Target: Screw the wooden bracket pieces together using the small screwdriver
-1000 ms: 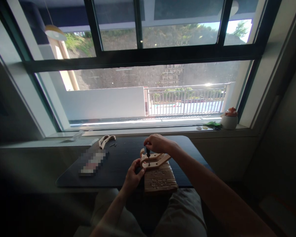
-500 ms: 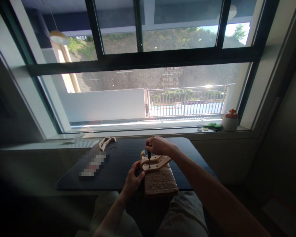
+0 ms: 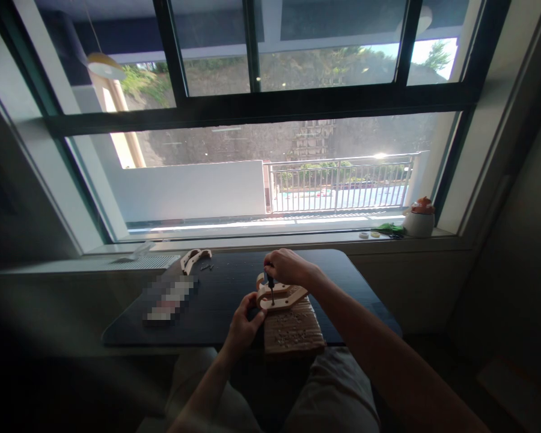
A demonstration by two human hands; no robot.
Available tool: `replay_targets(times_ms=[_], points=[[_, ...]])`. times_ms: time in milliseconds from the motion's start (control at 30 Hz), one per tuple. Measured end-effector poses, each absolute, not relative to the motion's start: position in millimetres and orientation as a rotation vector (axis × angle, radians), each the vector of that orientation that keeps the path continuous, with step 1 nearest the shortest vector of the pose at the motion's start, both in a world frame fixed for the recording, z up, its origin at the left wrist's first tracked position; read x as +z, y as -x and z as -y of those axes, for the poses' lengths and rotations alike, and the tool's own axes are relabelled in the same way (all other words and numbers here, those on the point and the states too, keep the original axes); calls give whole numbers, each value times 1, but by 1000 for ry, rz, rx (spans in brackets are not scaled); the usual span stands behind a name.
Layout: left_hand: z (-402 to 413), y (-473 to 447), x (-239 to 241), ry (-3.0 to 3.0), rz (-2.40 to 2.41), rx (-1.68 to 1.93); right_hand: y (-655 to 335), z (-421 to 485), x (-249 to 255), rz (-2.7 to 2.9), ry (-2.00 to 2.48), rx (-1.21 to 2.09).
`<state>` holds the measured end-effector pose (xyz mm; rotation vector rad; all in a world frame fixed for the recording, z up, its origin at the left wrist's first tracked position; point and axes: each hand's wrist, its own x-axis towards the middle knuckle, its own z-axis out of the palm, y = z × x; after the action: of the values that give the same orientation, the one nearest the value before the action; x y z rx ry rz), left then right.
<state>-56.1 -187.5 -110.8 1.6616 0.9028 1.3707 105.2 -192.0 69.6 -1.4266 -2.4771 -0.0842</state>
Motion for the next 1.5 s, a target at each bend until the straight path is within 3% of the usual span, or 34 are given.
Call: replay_targets(times_ms=[400,1500], points=[[191,55,-104,-1668,-887,1375,-103,196,63,2383,1622,-232],[196,56,-97,-1649,-892,1390,-102,195,62,2500,1546,-149]])
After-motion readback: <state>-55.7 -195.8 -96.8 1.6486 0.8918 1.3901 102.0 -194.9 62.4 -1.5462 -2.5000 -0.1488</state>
